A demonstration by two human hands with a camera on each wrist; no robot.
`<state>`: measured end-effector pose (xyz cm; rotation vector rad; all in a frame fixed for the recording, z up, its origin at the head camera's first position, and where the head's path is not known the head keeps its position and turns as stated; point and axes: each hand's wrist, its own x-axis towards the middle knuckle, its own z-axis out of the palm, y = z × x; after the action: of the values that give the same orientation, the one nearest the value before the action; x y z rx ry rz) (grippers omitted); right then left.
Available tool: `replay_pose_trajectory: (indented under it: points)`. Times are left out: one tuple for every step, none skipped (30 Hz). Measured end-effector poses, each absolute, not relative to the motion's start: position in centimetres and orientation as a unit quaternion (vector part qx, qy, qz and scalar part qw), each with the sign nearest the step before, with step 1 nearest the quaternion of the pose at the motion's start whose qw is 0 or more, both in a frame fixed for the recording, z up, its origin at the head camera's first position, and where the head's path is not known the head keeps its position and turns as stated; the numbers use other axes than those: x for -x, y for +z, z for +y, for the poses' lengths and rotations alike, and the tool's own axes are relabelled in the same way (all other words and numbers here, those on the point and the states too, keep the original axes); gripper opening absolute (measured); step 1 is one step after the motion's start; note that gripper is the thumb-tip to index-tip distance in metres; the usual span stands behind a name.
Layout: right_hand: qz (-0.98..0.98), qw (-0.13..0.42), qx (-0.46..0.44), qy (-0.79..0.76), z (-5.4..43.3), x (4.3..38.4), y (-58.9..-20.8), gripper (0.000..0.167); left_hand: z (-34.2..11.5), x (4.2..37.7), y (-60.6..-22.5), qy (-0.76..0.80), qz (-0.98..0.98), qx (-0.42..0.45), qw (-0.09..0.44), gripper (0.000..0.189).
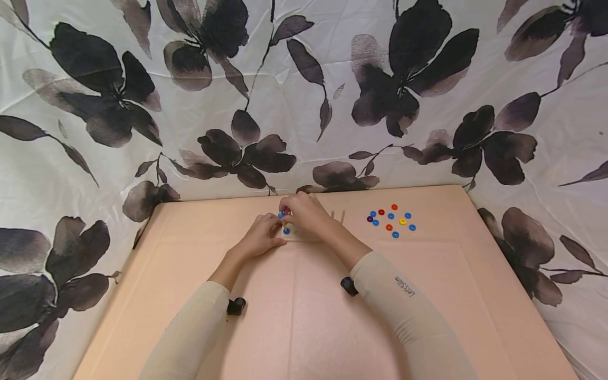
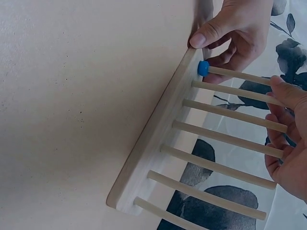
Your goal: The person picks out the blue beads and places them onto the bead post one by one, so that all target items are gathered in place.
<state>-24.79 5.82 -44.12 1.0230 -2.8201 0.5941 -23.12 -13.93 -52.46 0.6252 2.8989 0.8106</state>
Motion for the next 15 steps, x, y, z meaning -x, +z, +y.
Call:
replay_pose_trajectory:
  points:
    - [-0.922, 0.042, -0.333, 0.191, 5.82, 24.76, -44.15, 0.012, -13.93, 23.1, -52.48, 0.263, 0.942, -0.204, 0.034, 0.051]
    - [-0.923, 0.044, -0.333, 0.189, 5.81, 24.73, -44.17, 0.012, -13.94, 23.07, -52.47, 0.264, 0.942, -0.204, 0.034, 0.051]
    - [-0.924, 0.044, -0.332, 0.187, 5.8, 24.71, -44.2, 0.012, -13.93, 23.04, -52.47, 0.265, 0.942, -0.205, 0.034, 0.051]
    - [-0.924, 0.045, -0.331, 0.184, 5.78, 24.68, -44.21, 0.012, -13.93, 23.03, -52.48, 0.265, 0.942, -0.206, 0.033, 0.051]
    - [-0.925, 0.045, -0.331, 0.183, 5.76, 24.65, -44.22, 0.012, -13.94, 23.0, -52.46, 0.266, 0.941, -0.206, 0.032, 0.051]
    - [-0.925, 0.047, -0.331, 0.182, 5.76, 24.6, -44.22, 0.013, -13.94, 22.98, -52.47, 0.265, 0.941, -0.207, 0.031, 0.051]
    - [-0.925, 0.048, -0.331, 0.179, 5.76, 24.55, -44.22, 0.013, -13.95, 22.97, -52.46, 0.265, 0.941, -0.207, 0.03, 0.051]
    - [-0.925, 0.05, -0.332, 0.178, 5.76, 24.51, -44.21, 0.013, -13.95, 22.95, -52.46, 0.264, 0.942, -0.207, 0.029, 0.05]
    - [-0.925, 0.052, -0.333, 0.177, 5.76, 24.45, -44.21, 0.013, -13.95, 22.94, -52.45, 0.263, 0.942, -0.208, 0.028, 0.05]
    - [-0.925, 0.053, -0.334, 0.175, 5.75, 24.43, -44.23, 0.013, -13.98, 22.93, -52.46, 0.263, 0.942, -0.208, 0.026, 0.05]
    - [-0.924, 0.055, -0.336, 0.173, 5.76, 24.39, -44.24, 0.013, -14.0, 22.91, -52.46, 0.263, 0.942, -0.208, 0.025, 0.05]
    - [-0.924, 0.057, -0.337, 0.171, 5.78, 24.34, -44.24, 0.013, -14.02, 22.9, -52.46, 0.262, 0.942, -0.208, 0.026, 0.05]
    - [-0.924, 0.056, -0.337, 0.17, 5.8, 24.31, -44.24, 0.013, -14.05, 22.88, -52.44, 0.262, 0.942, -0.209, 0.026, 0.051]
    - [-0.924, 0.057, -0.338, 0.17, 5.84, 24.29, -44.25, 0.013, -14.06, 22.86, -52.43, 0.262, 0.942, -0.21, 0.025, 0.051]
    - [-0.924, 0.057, -0.338, 0.17, 5.89, 24.27, -44.24, 0.012, -14.07, 22.84, -52.42, 0.261, 0.942, -0.211, 0.024, 0.051]
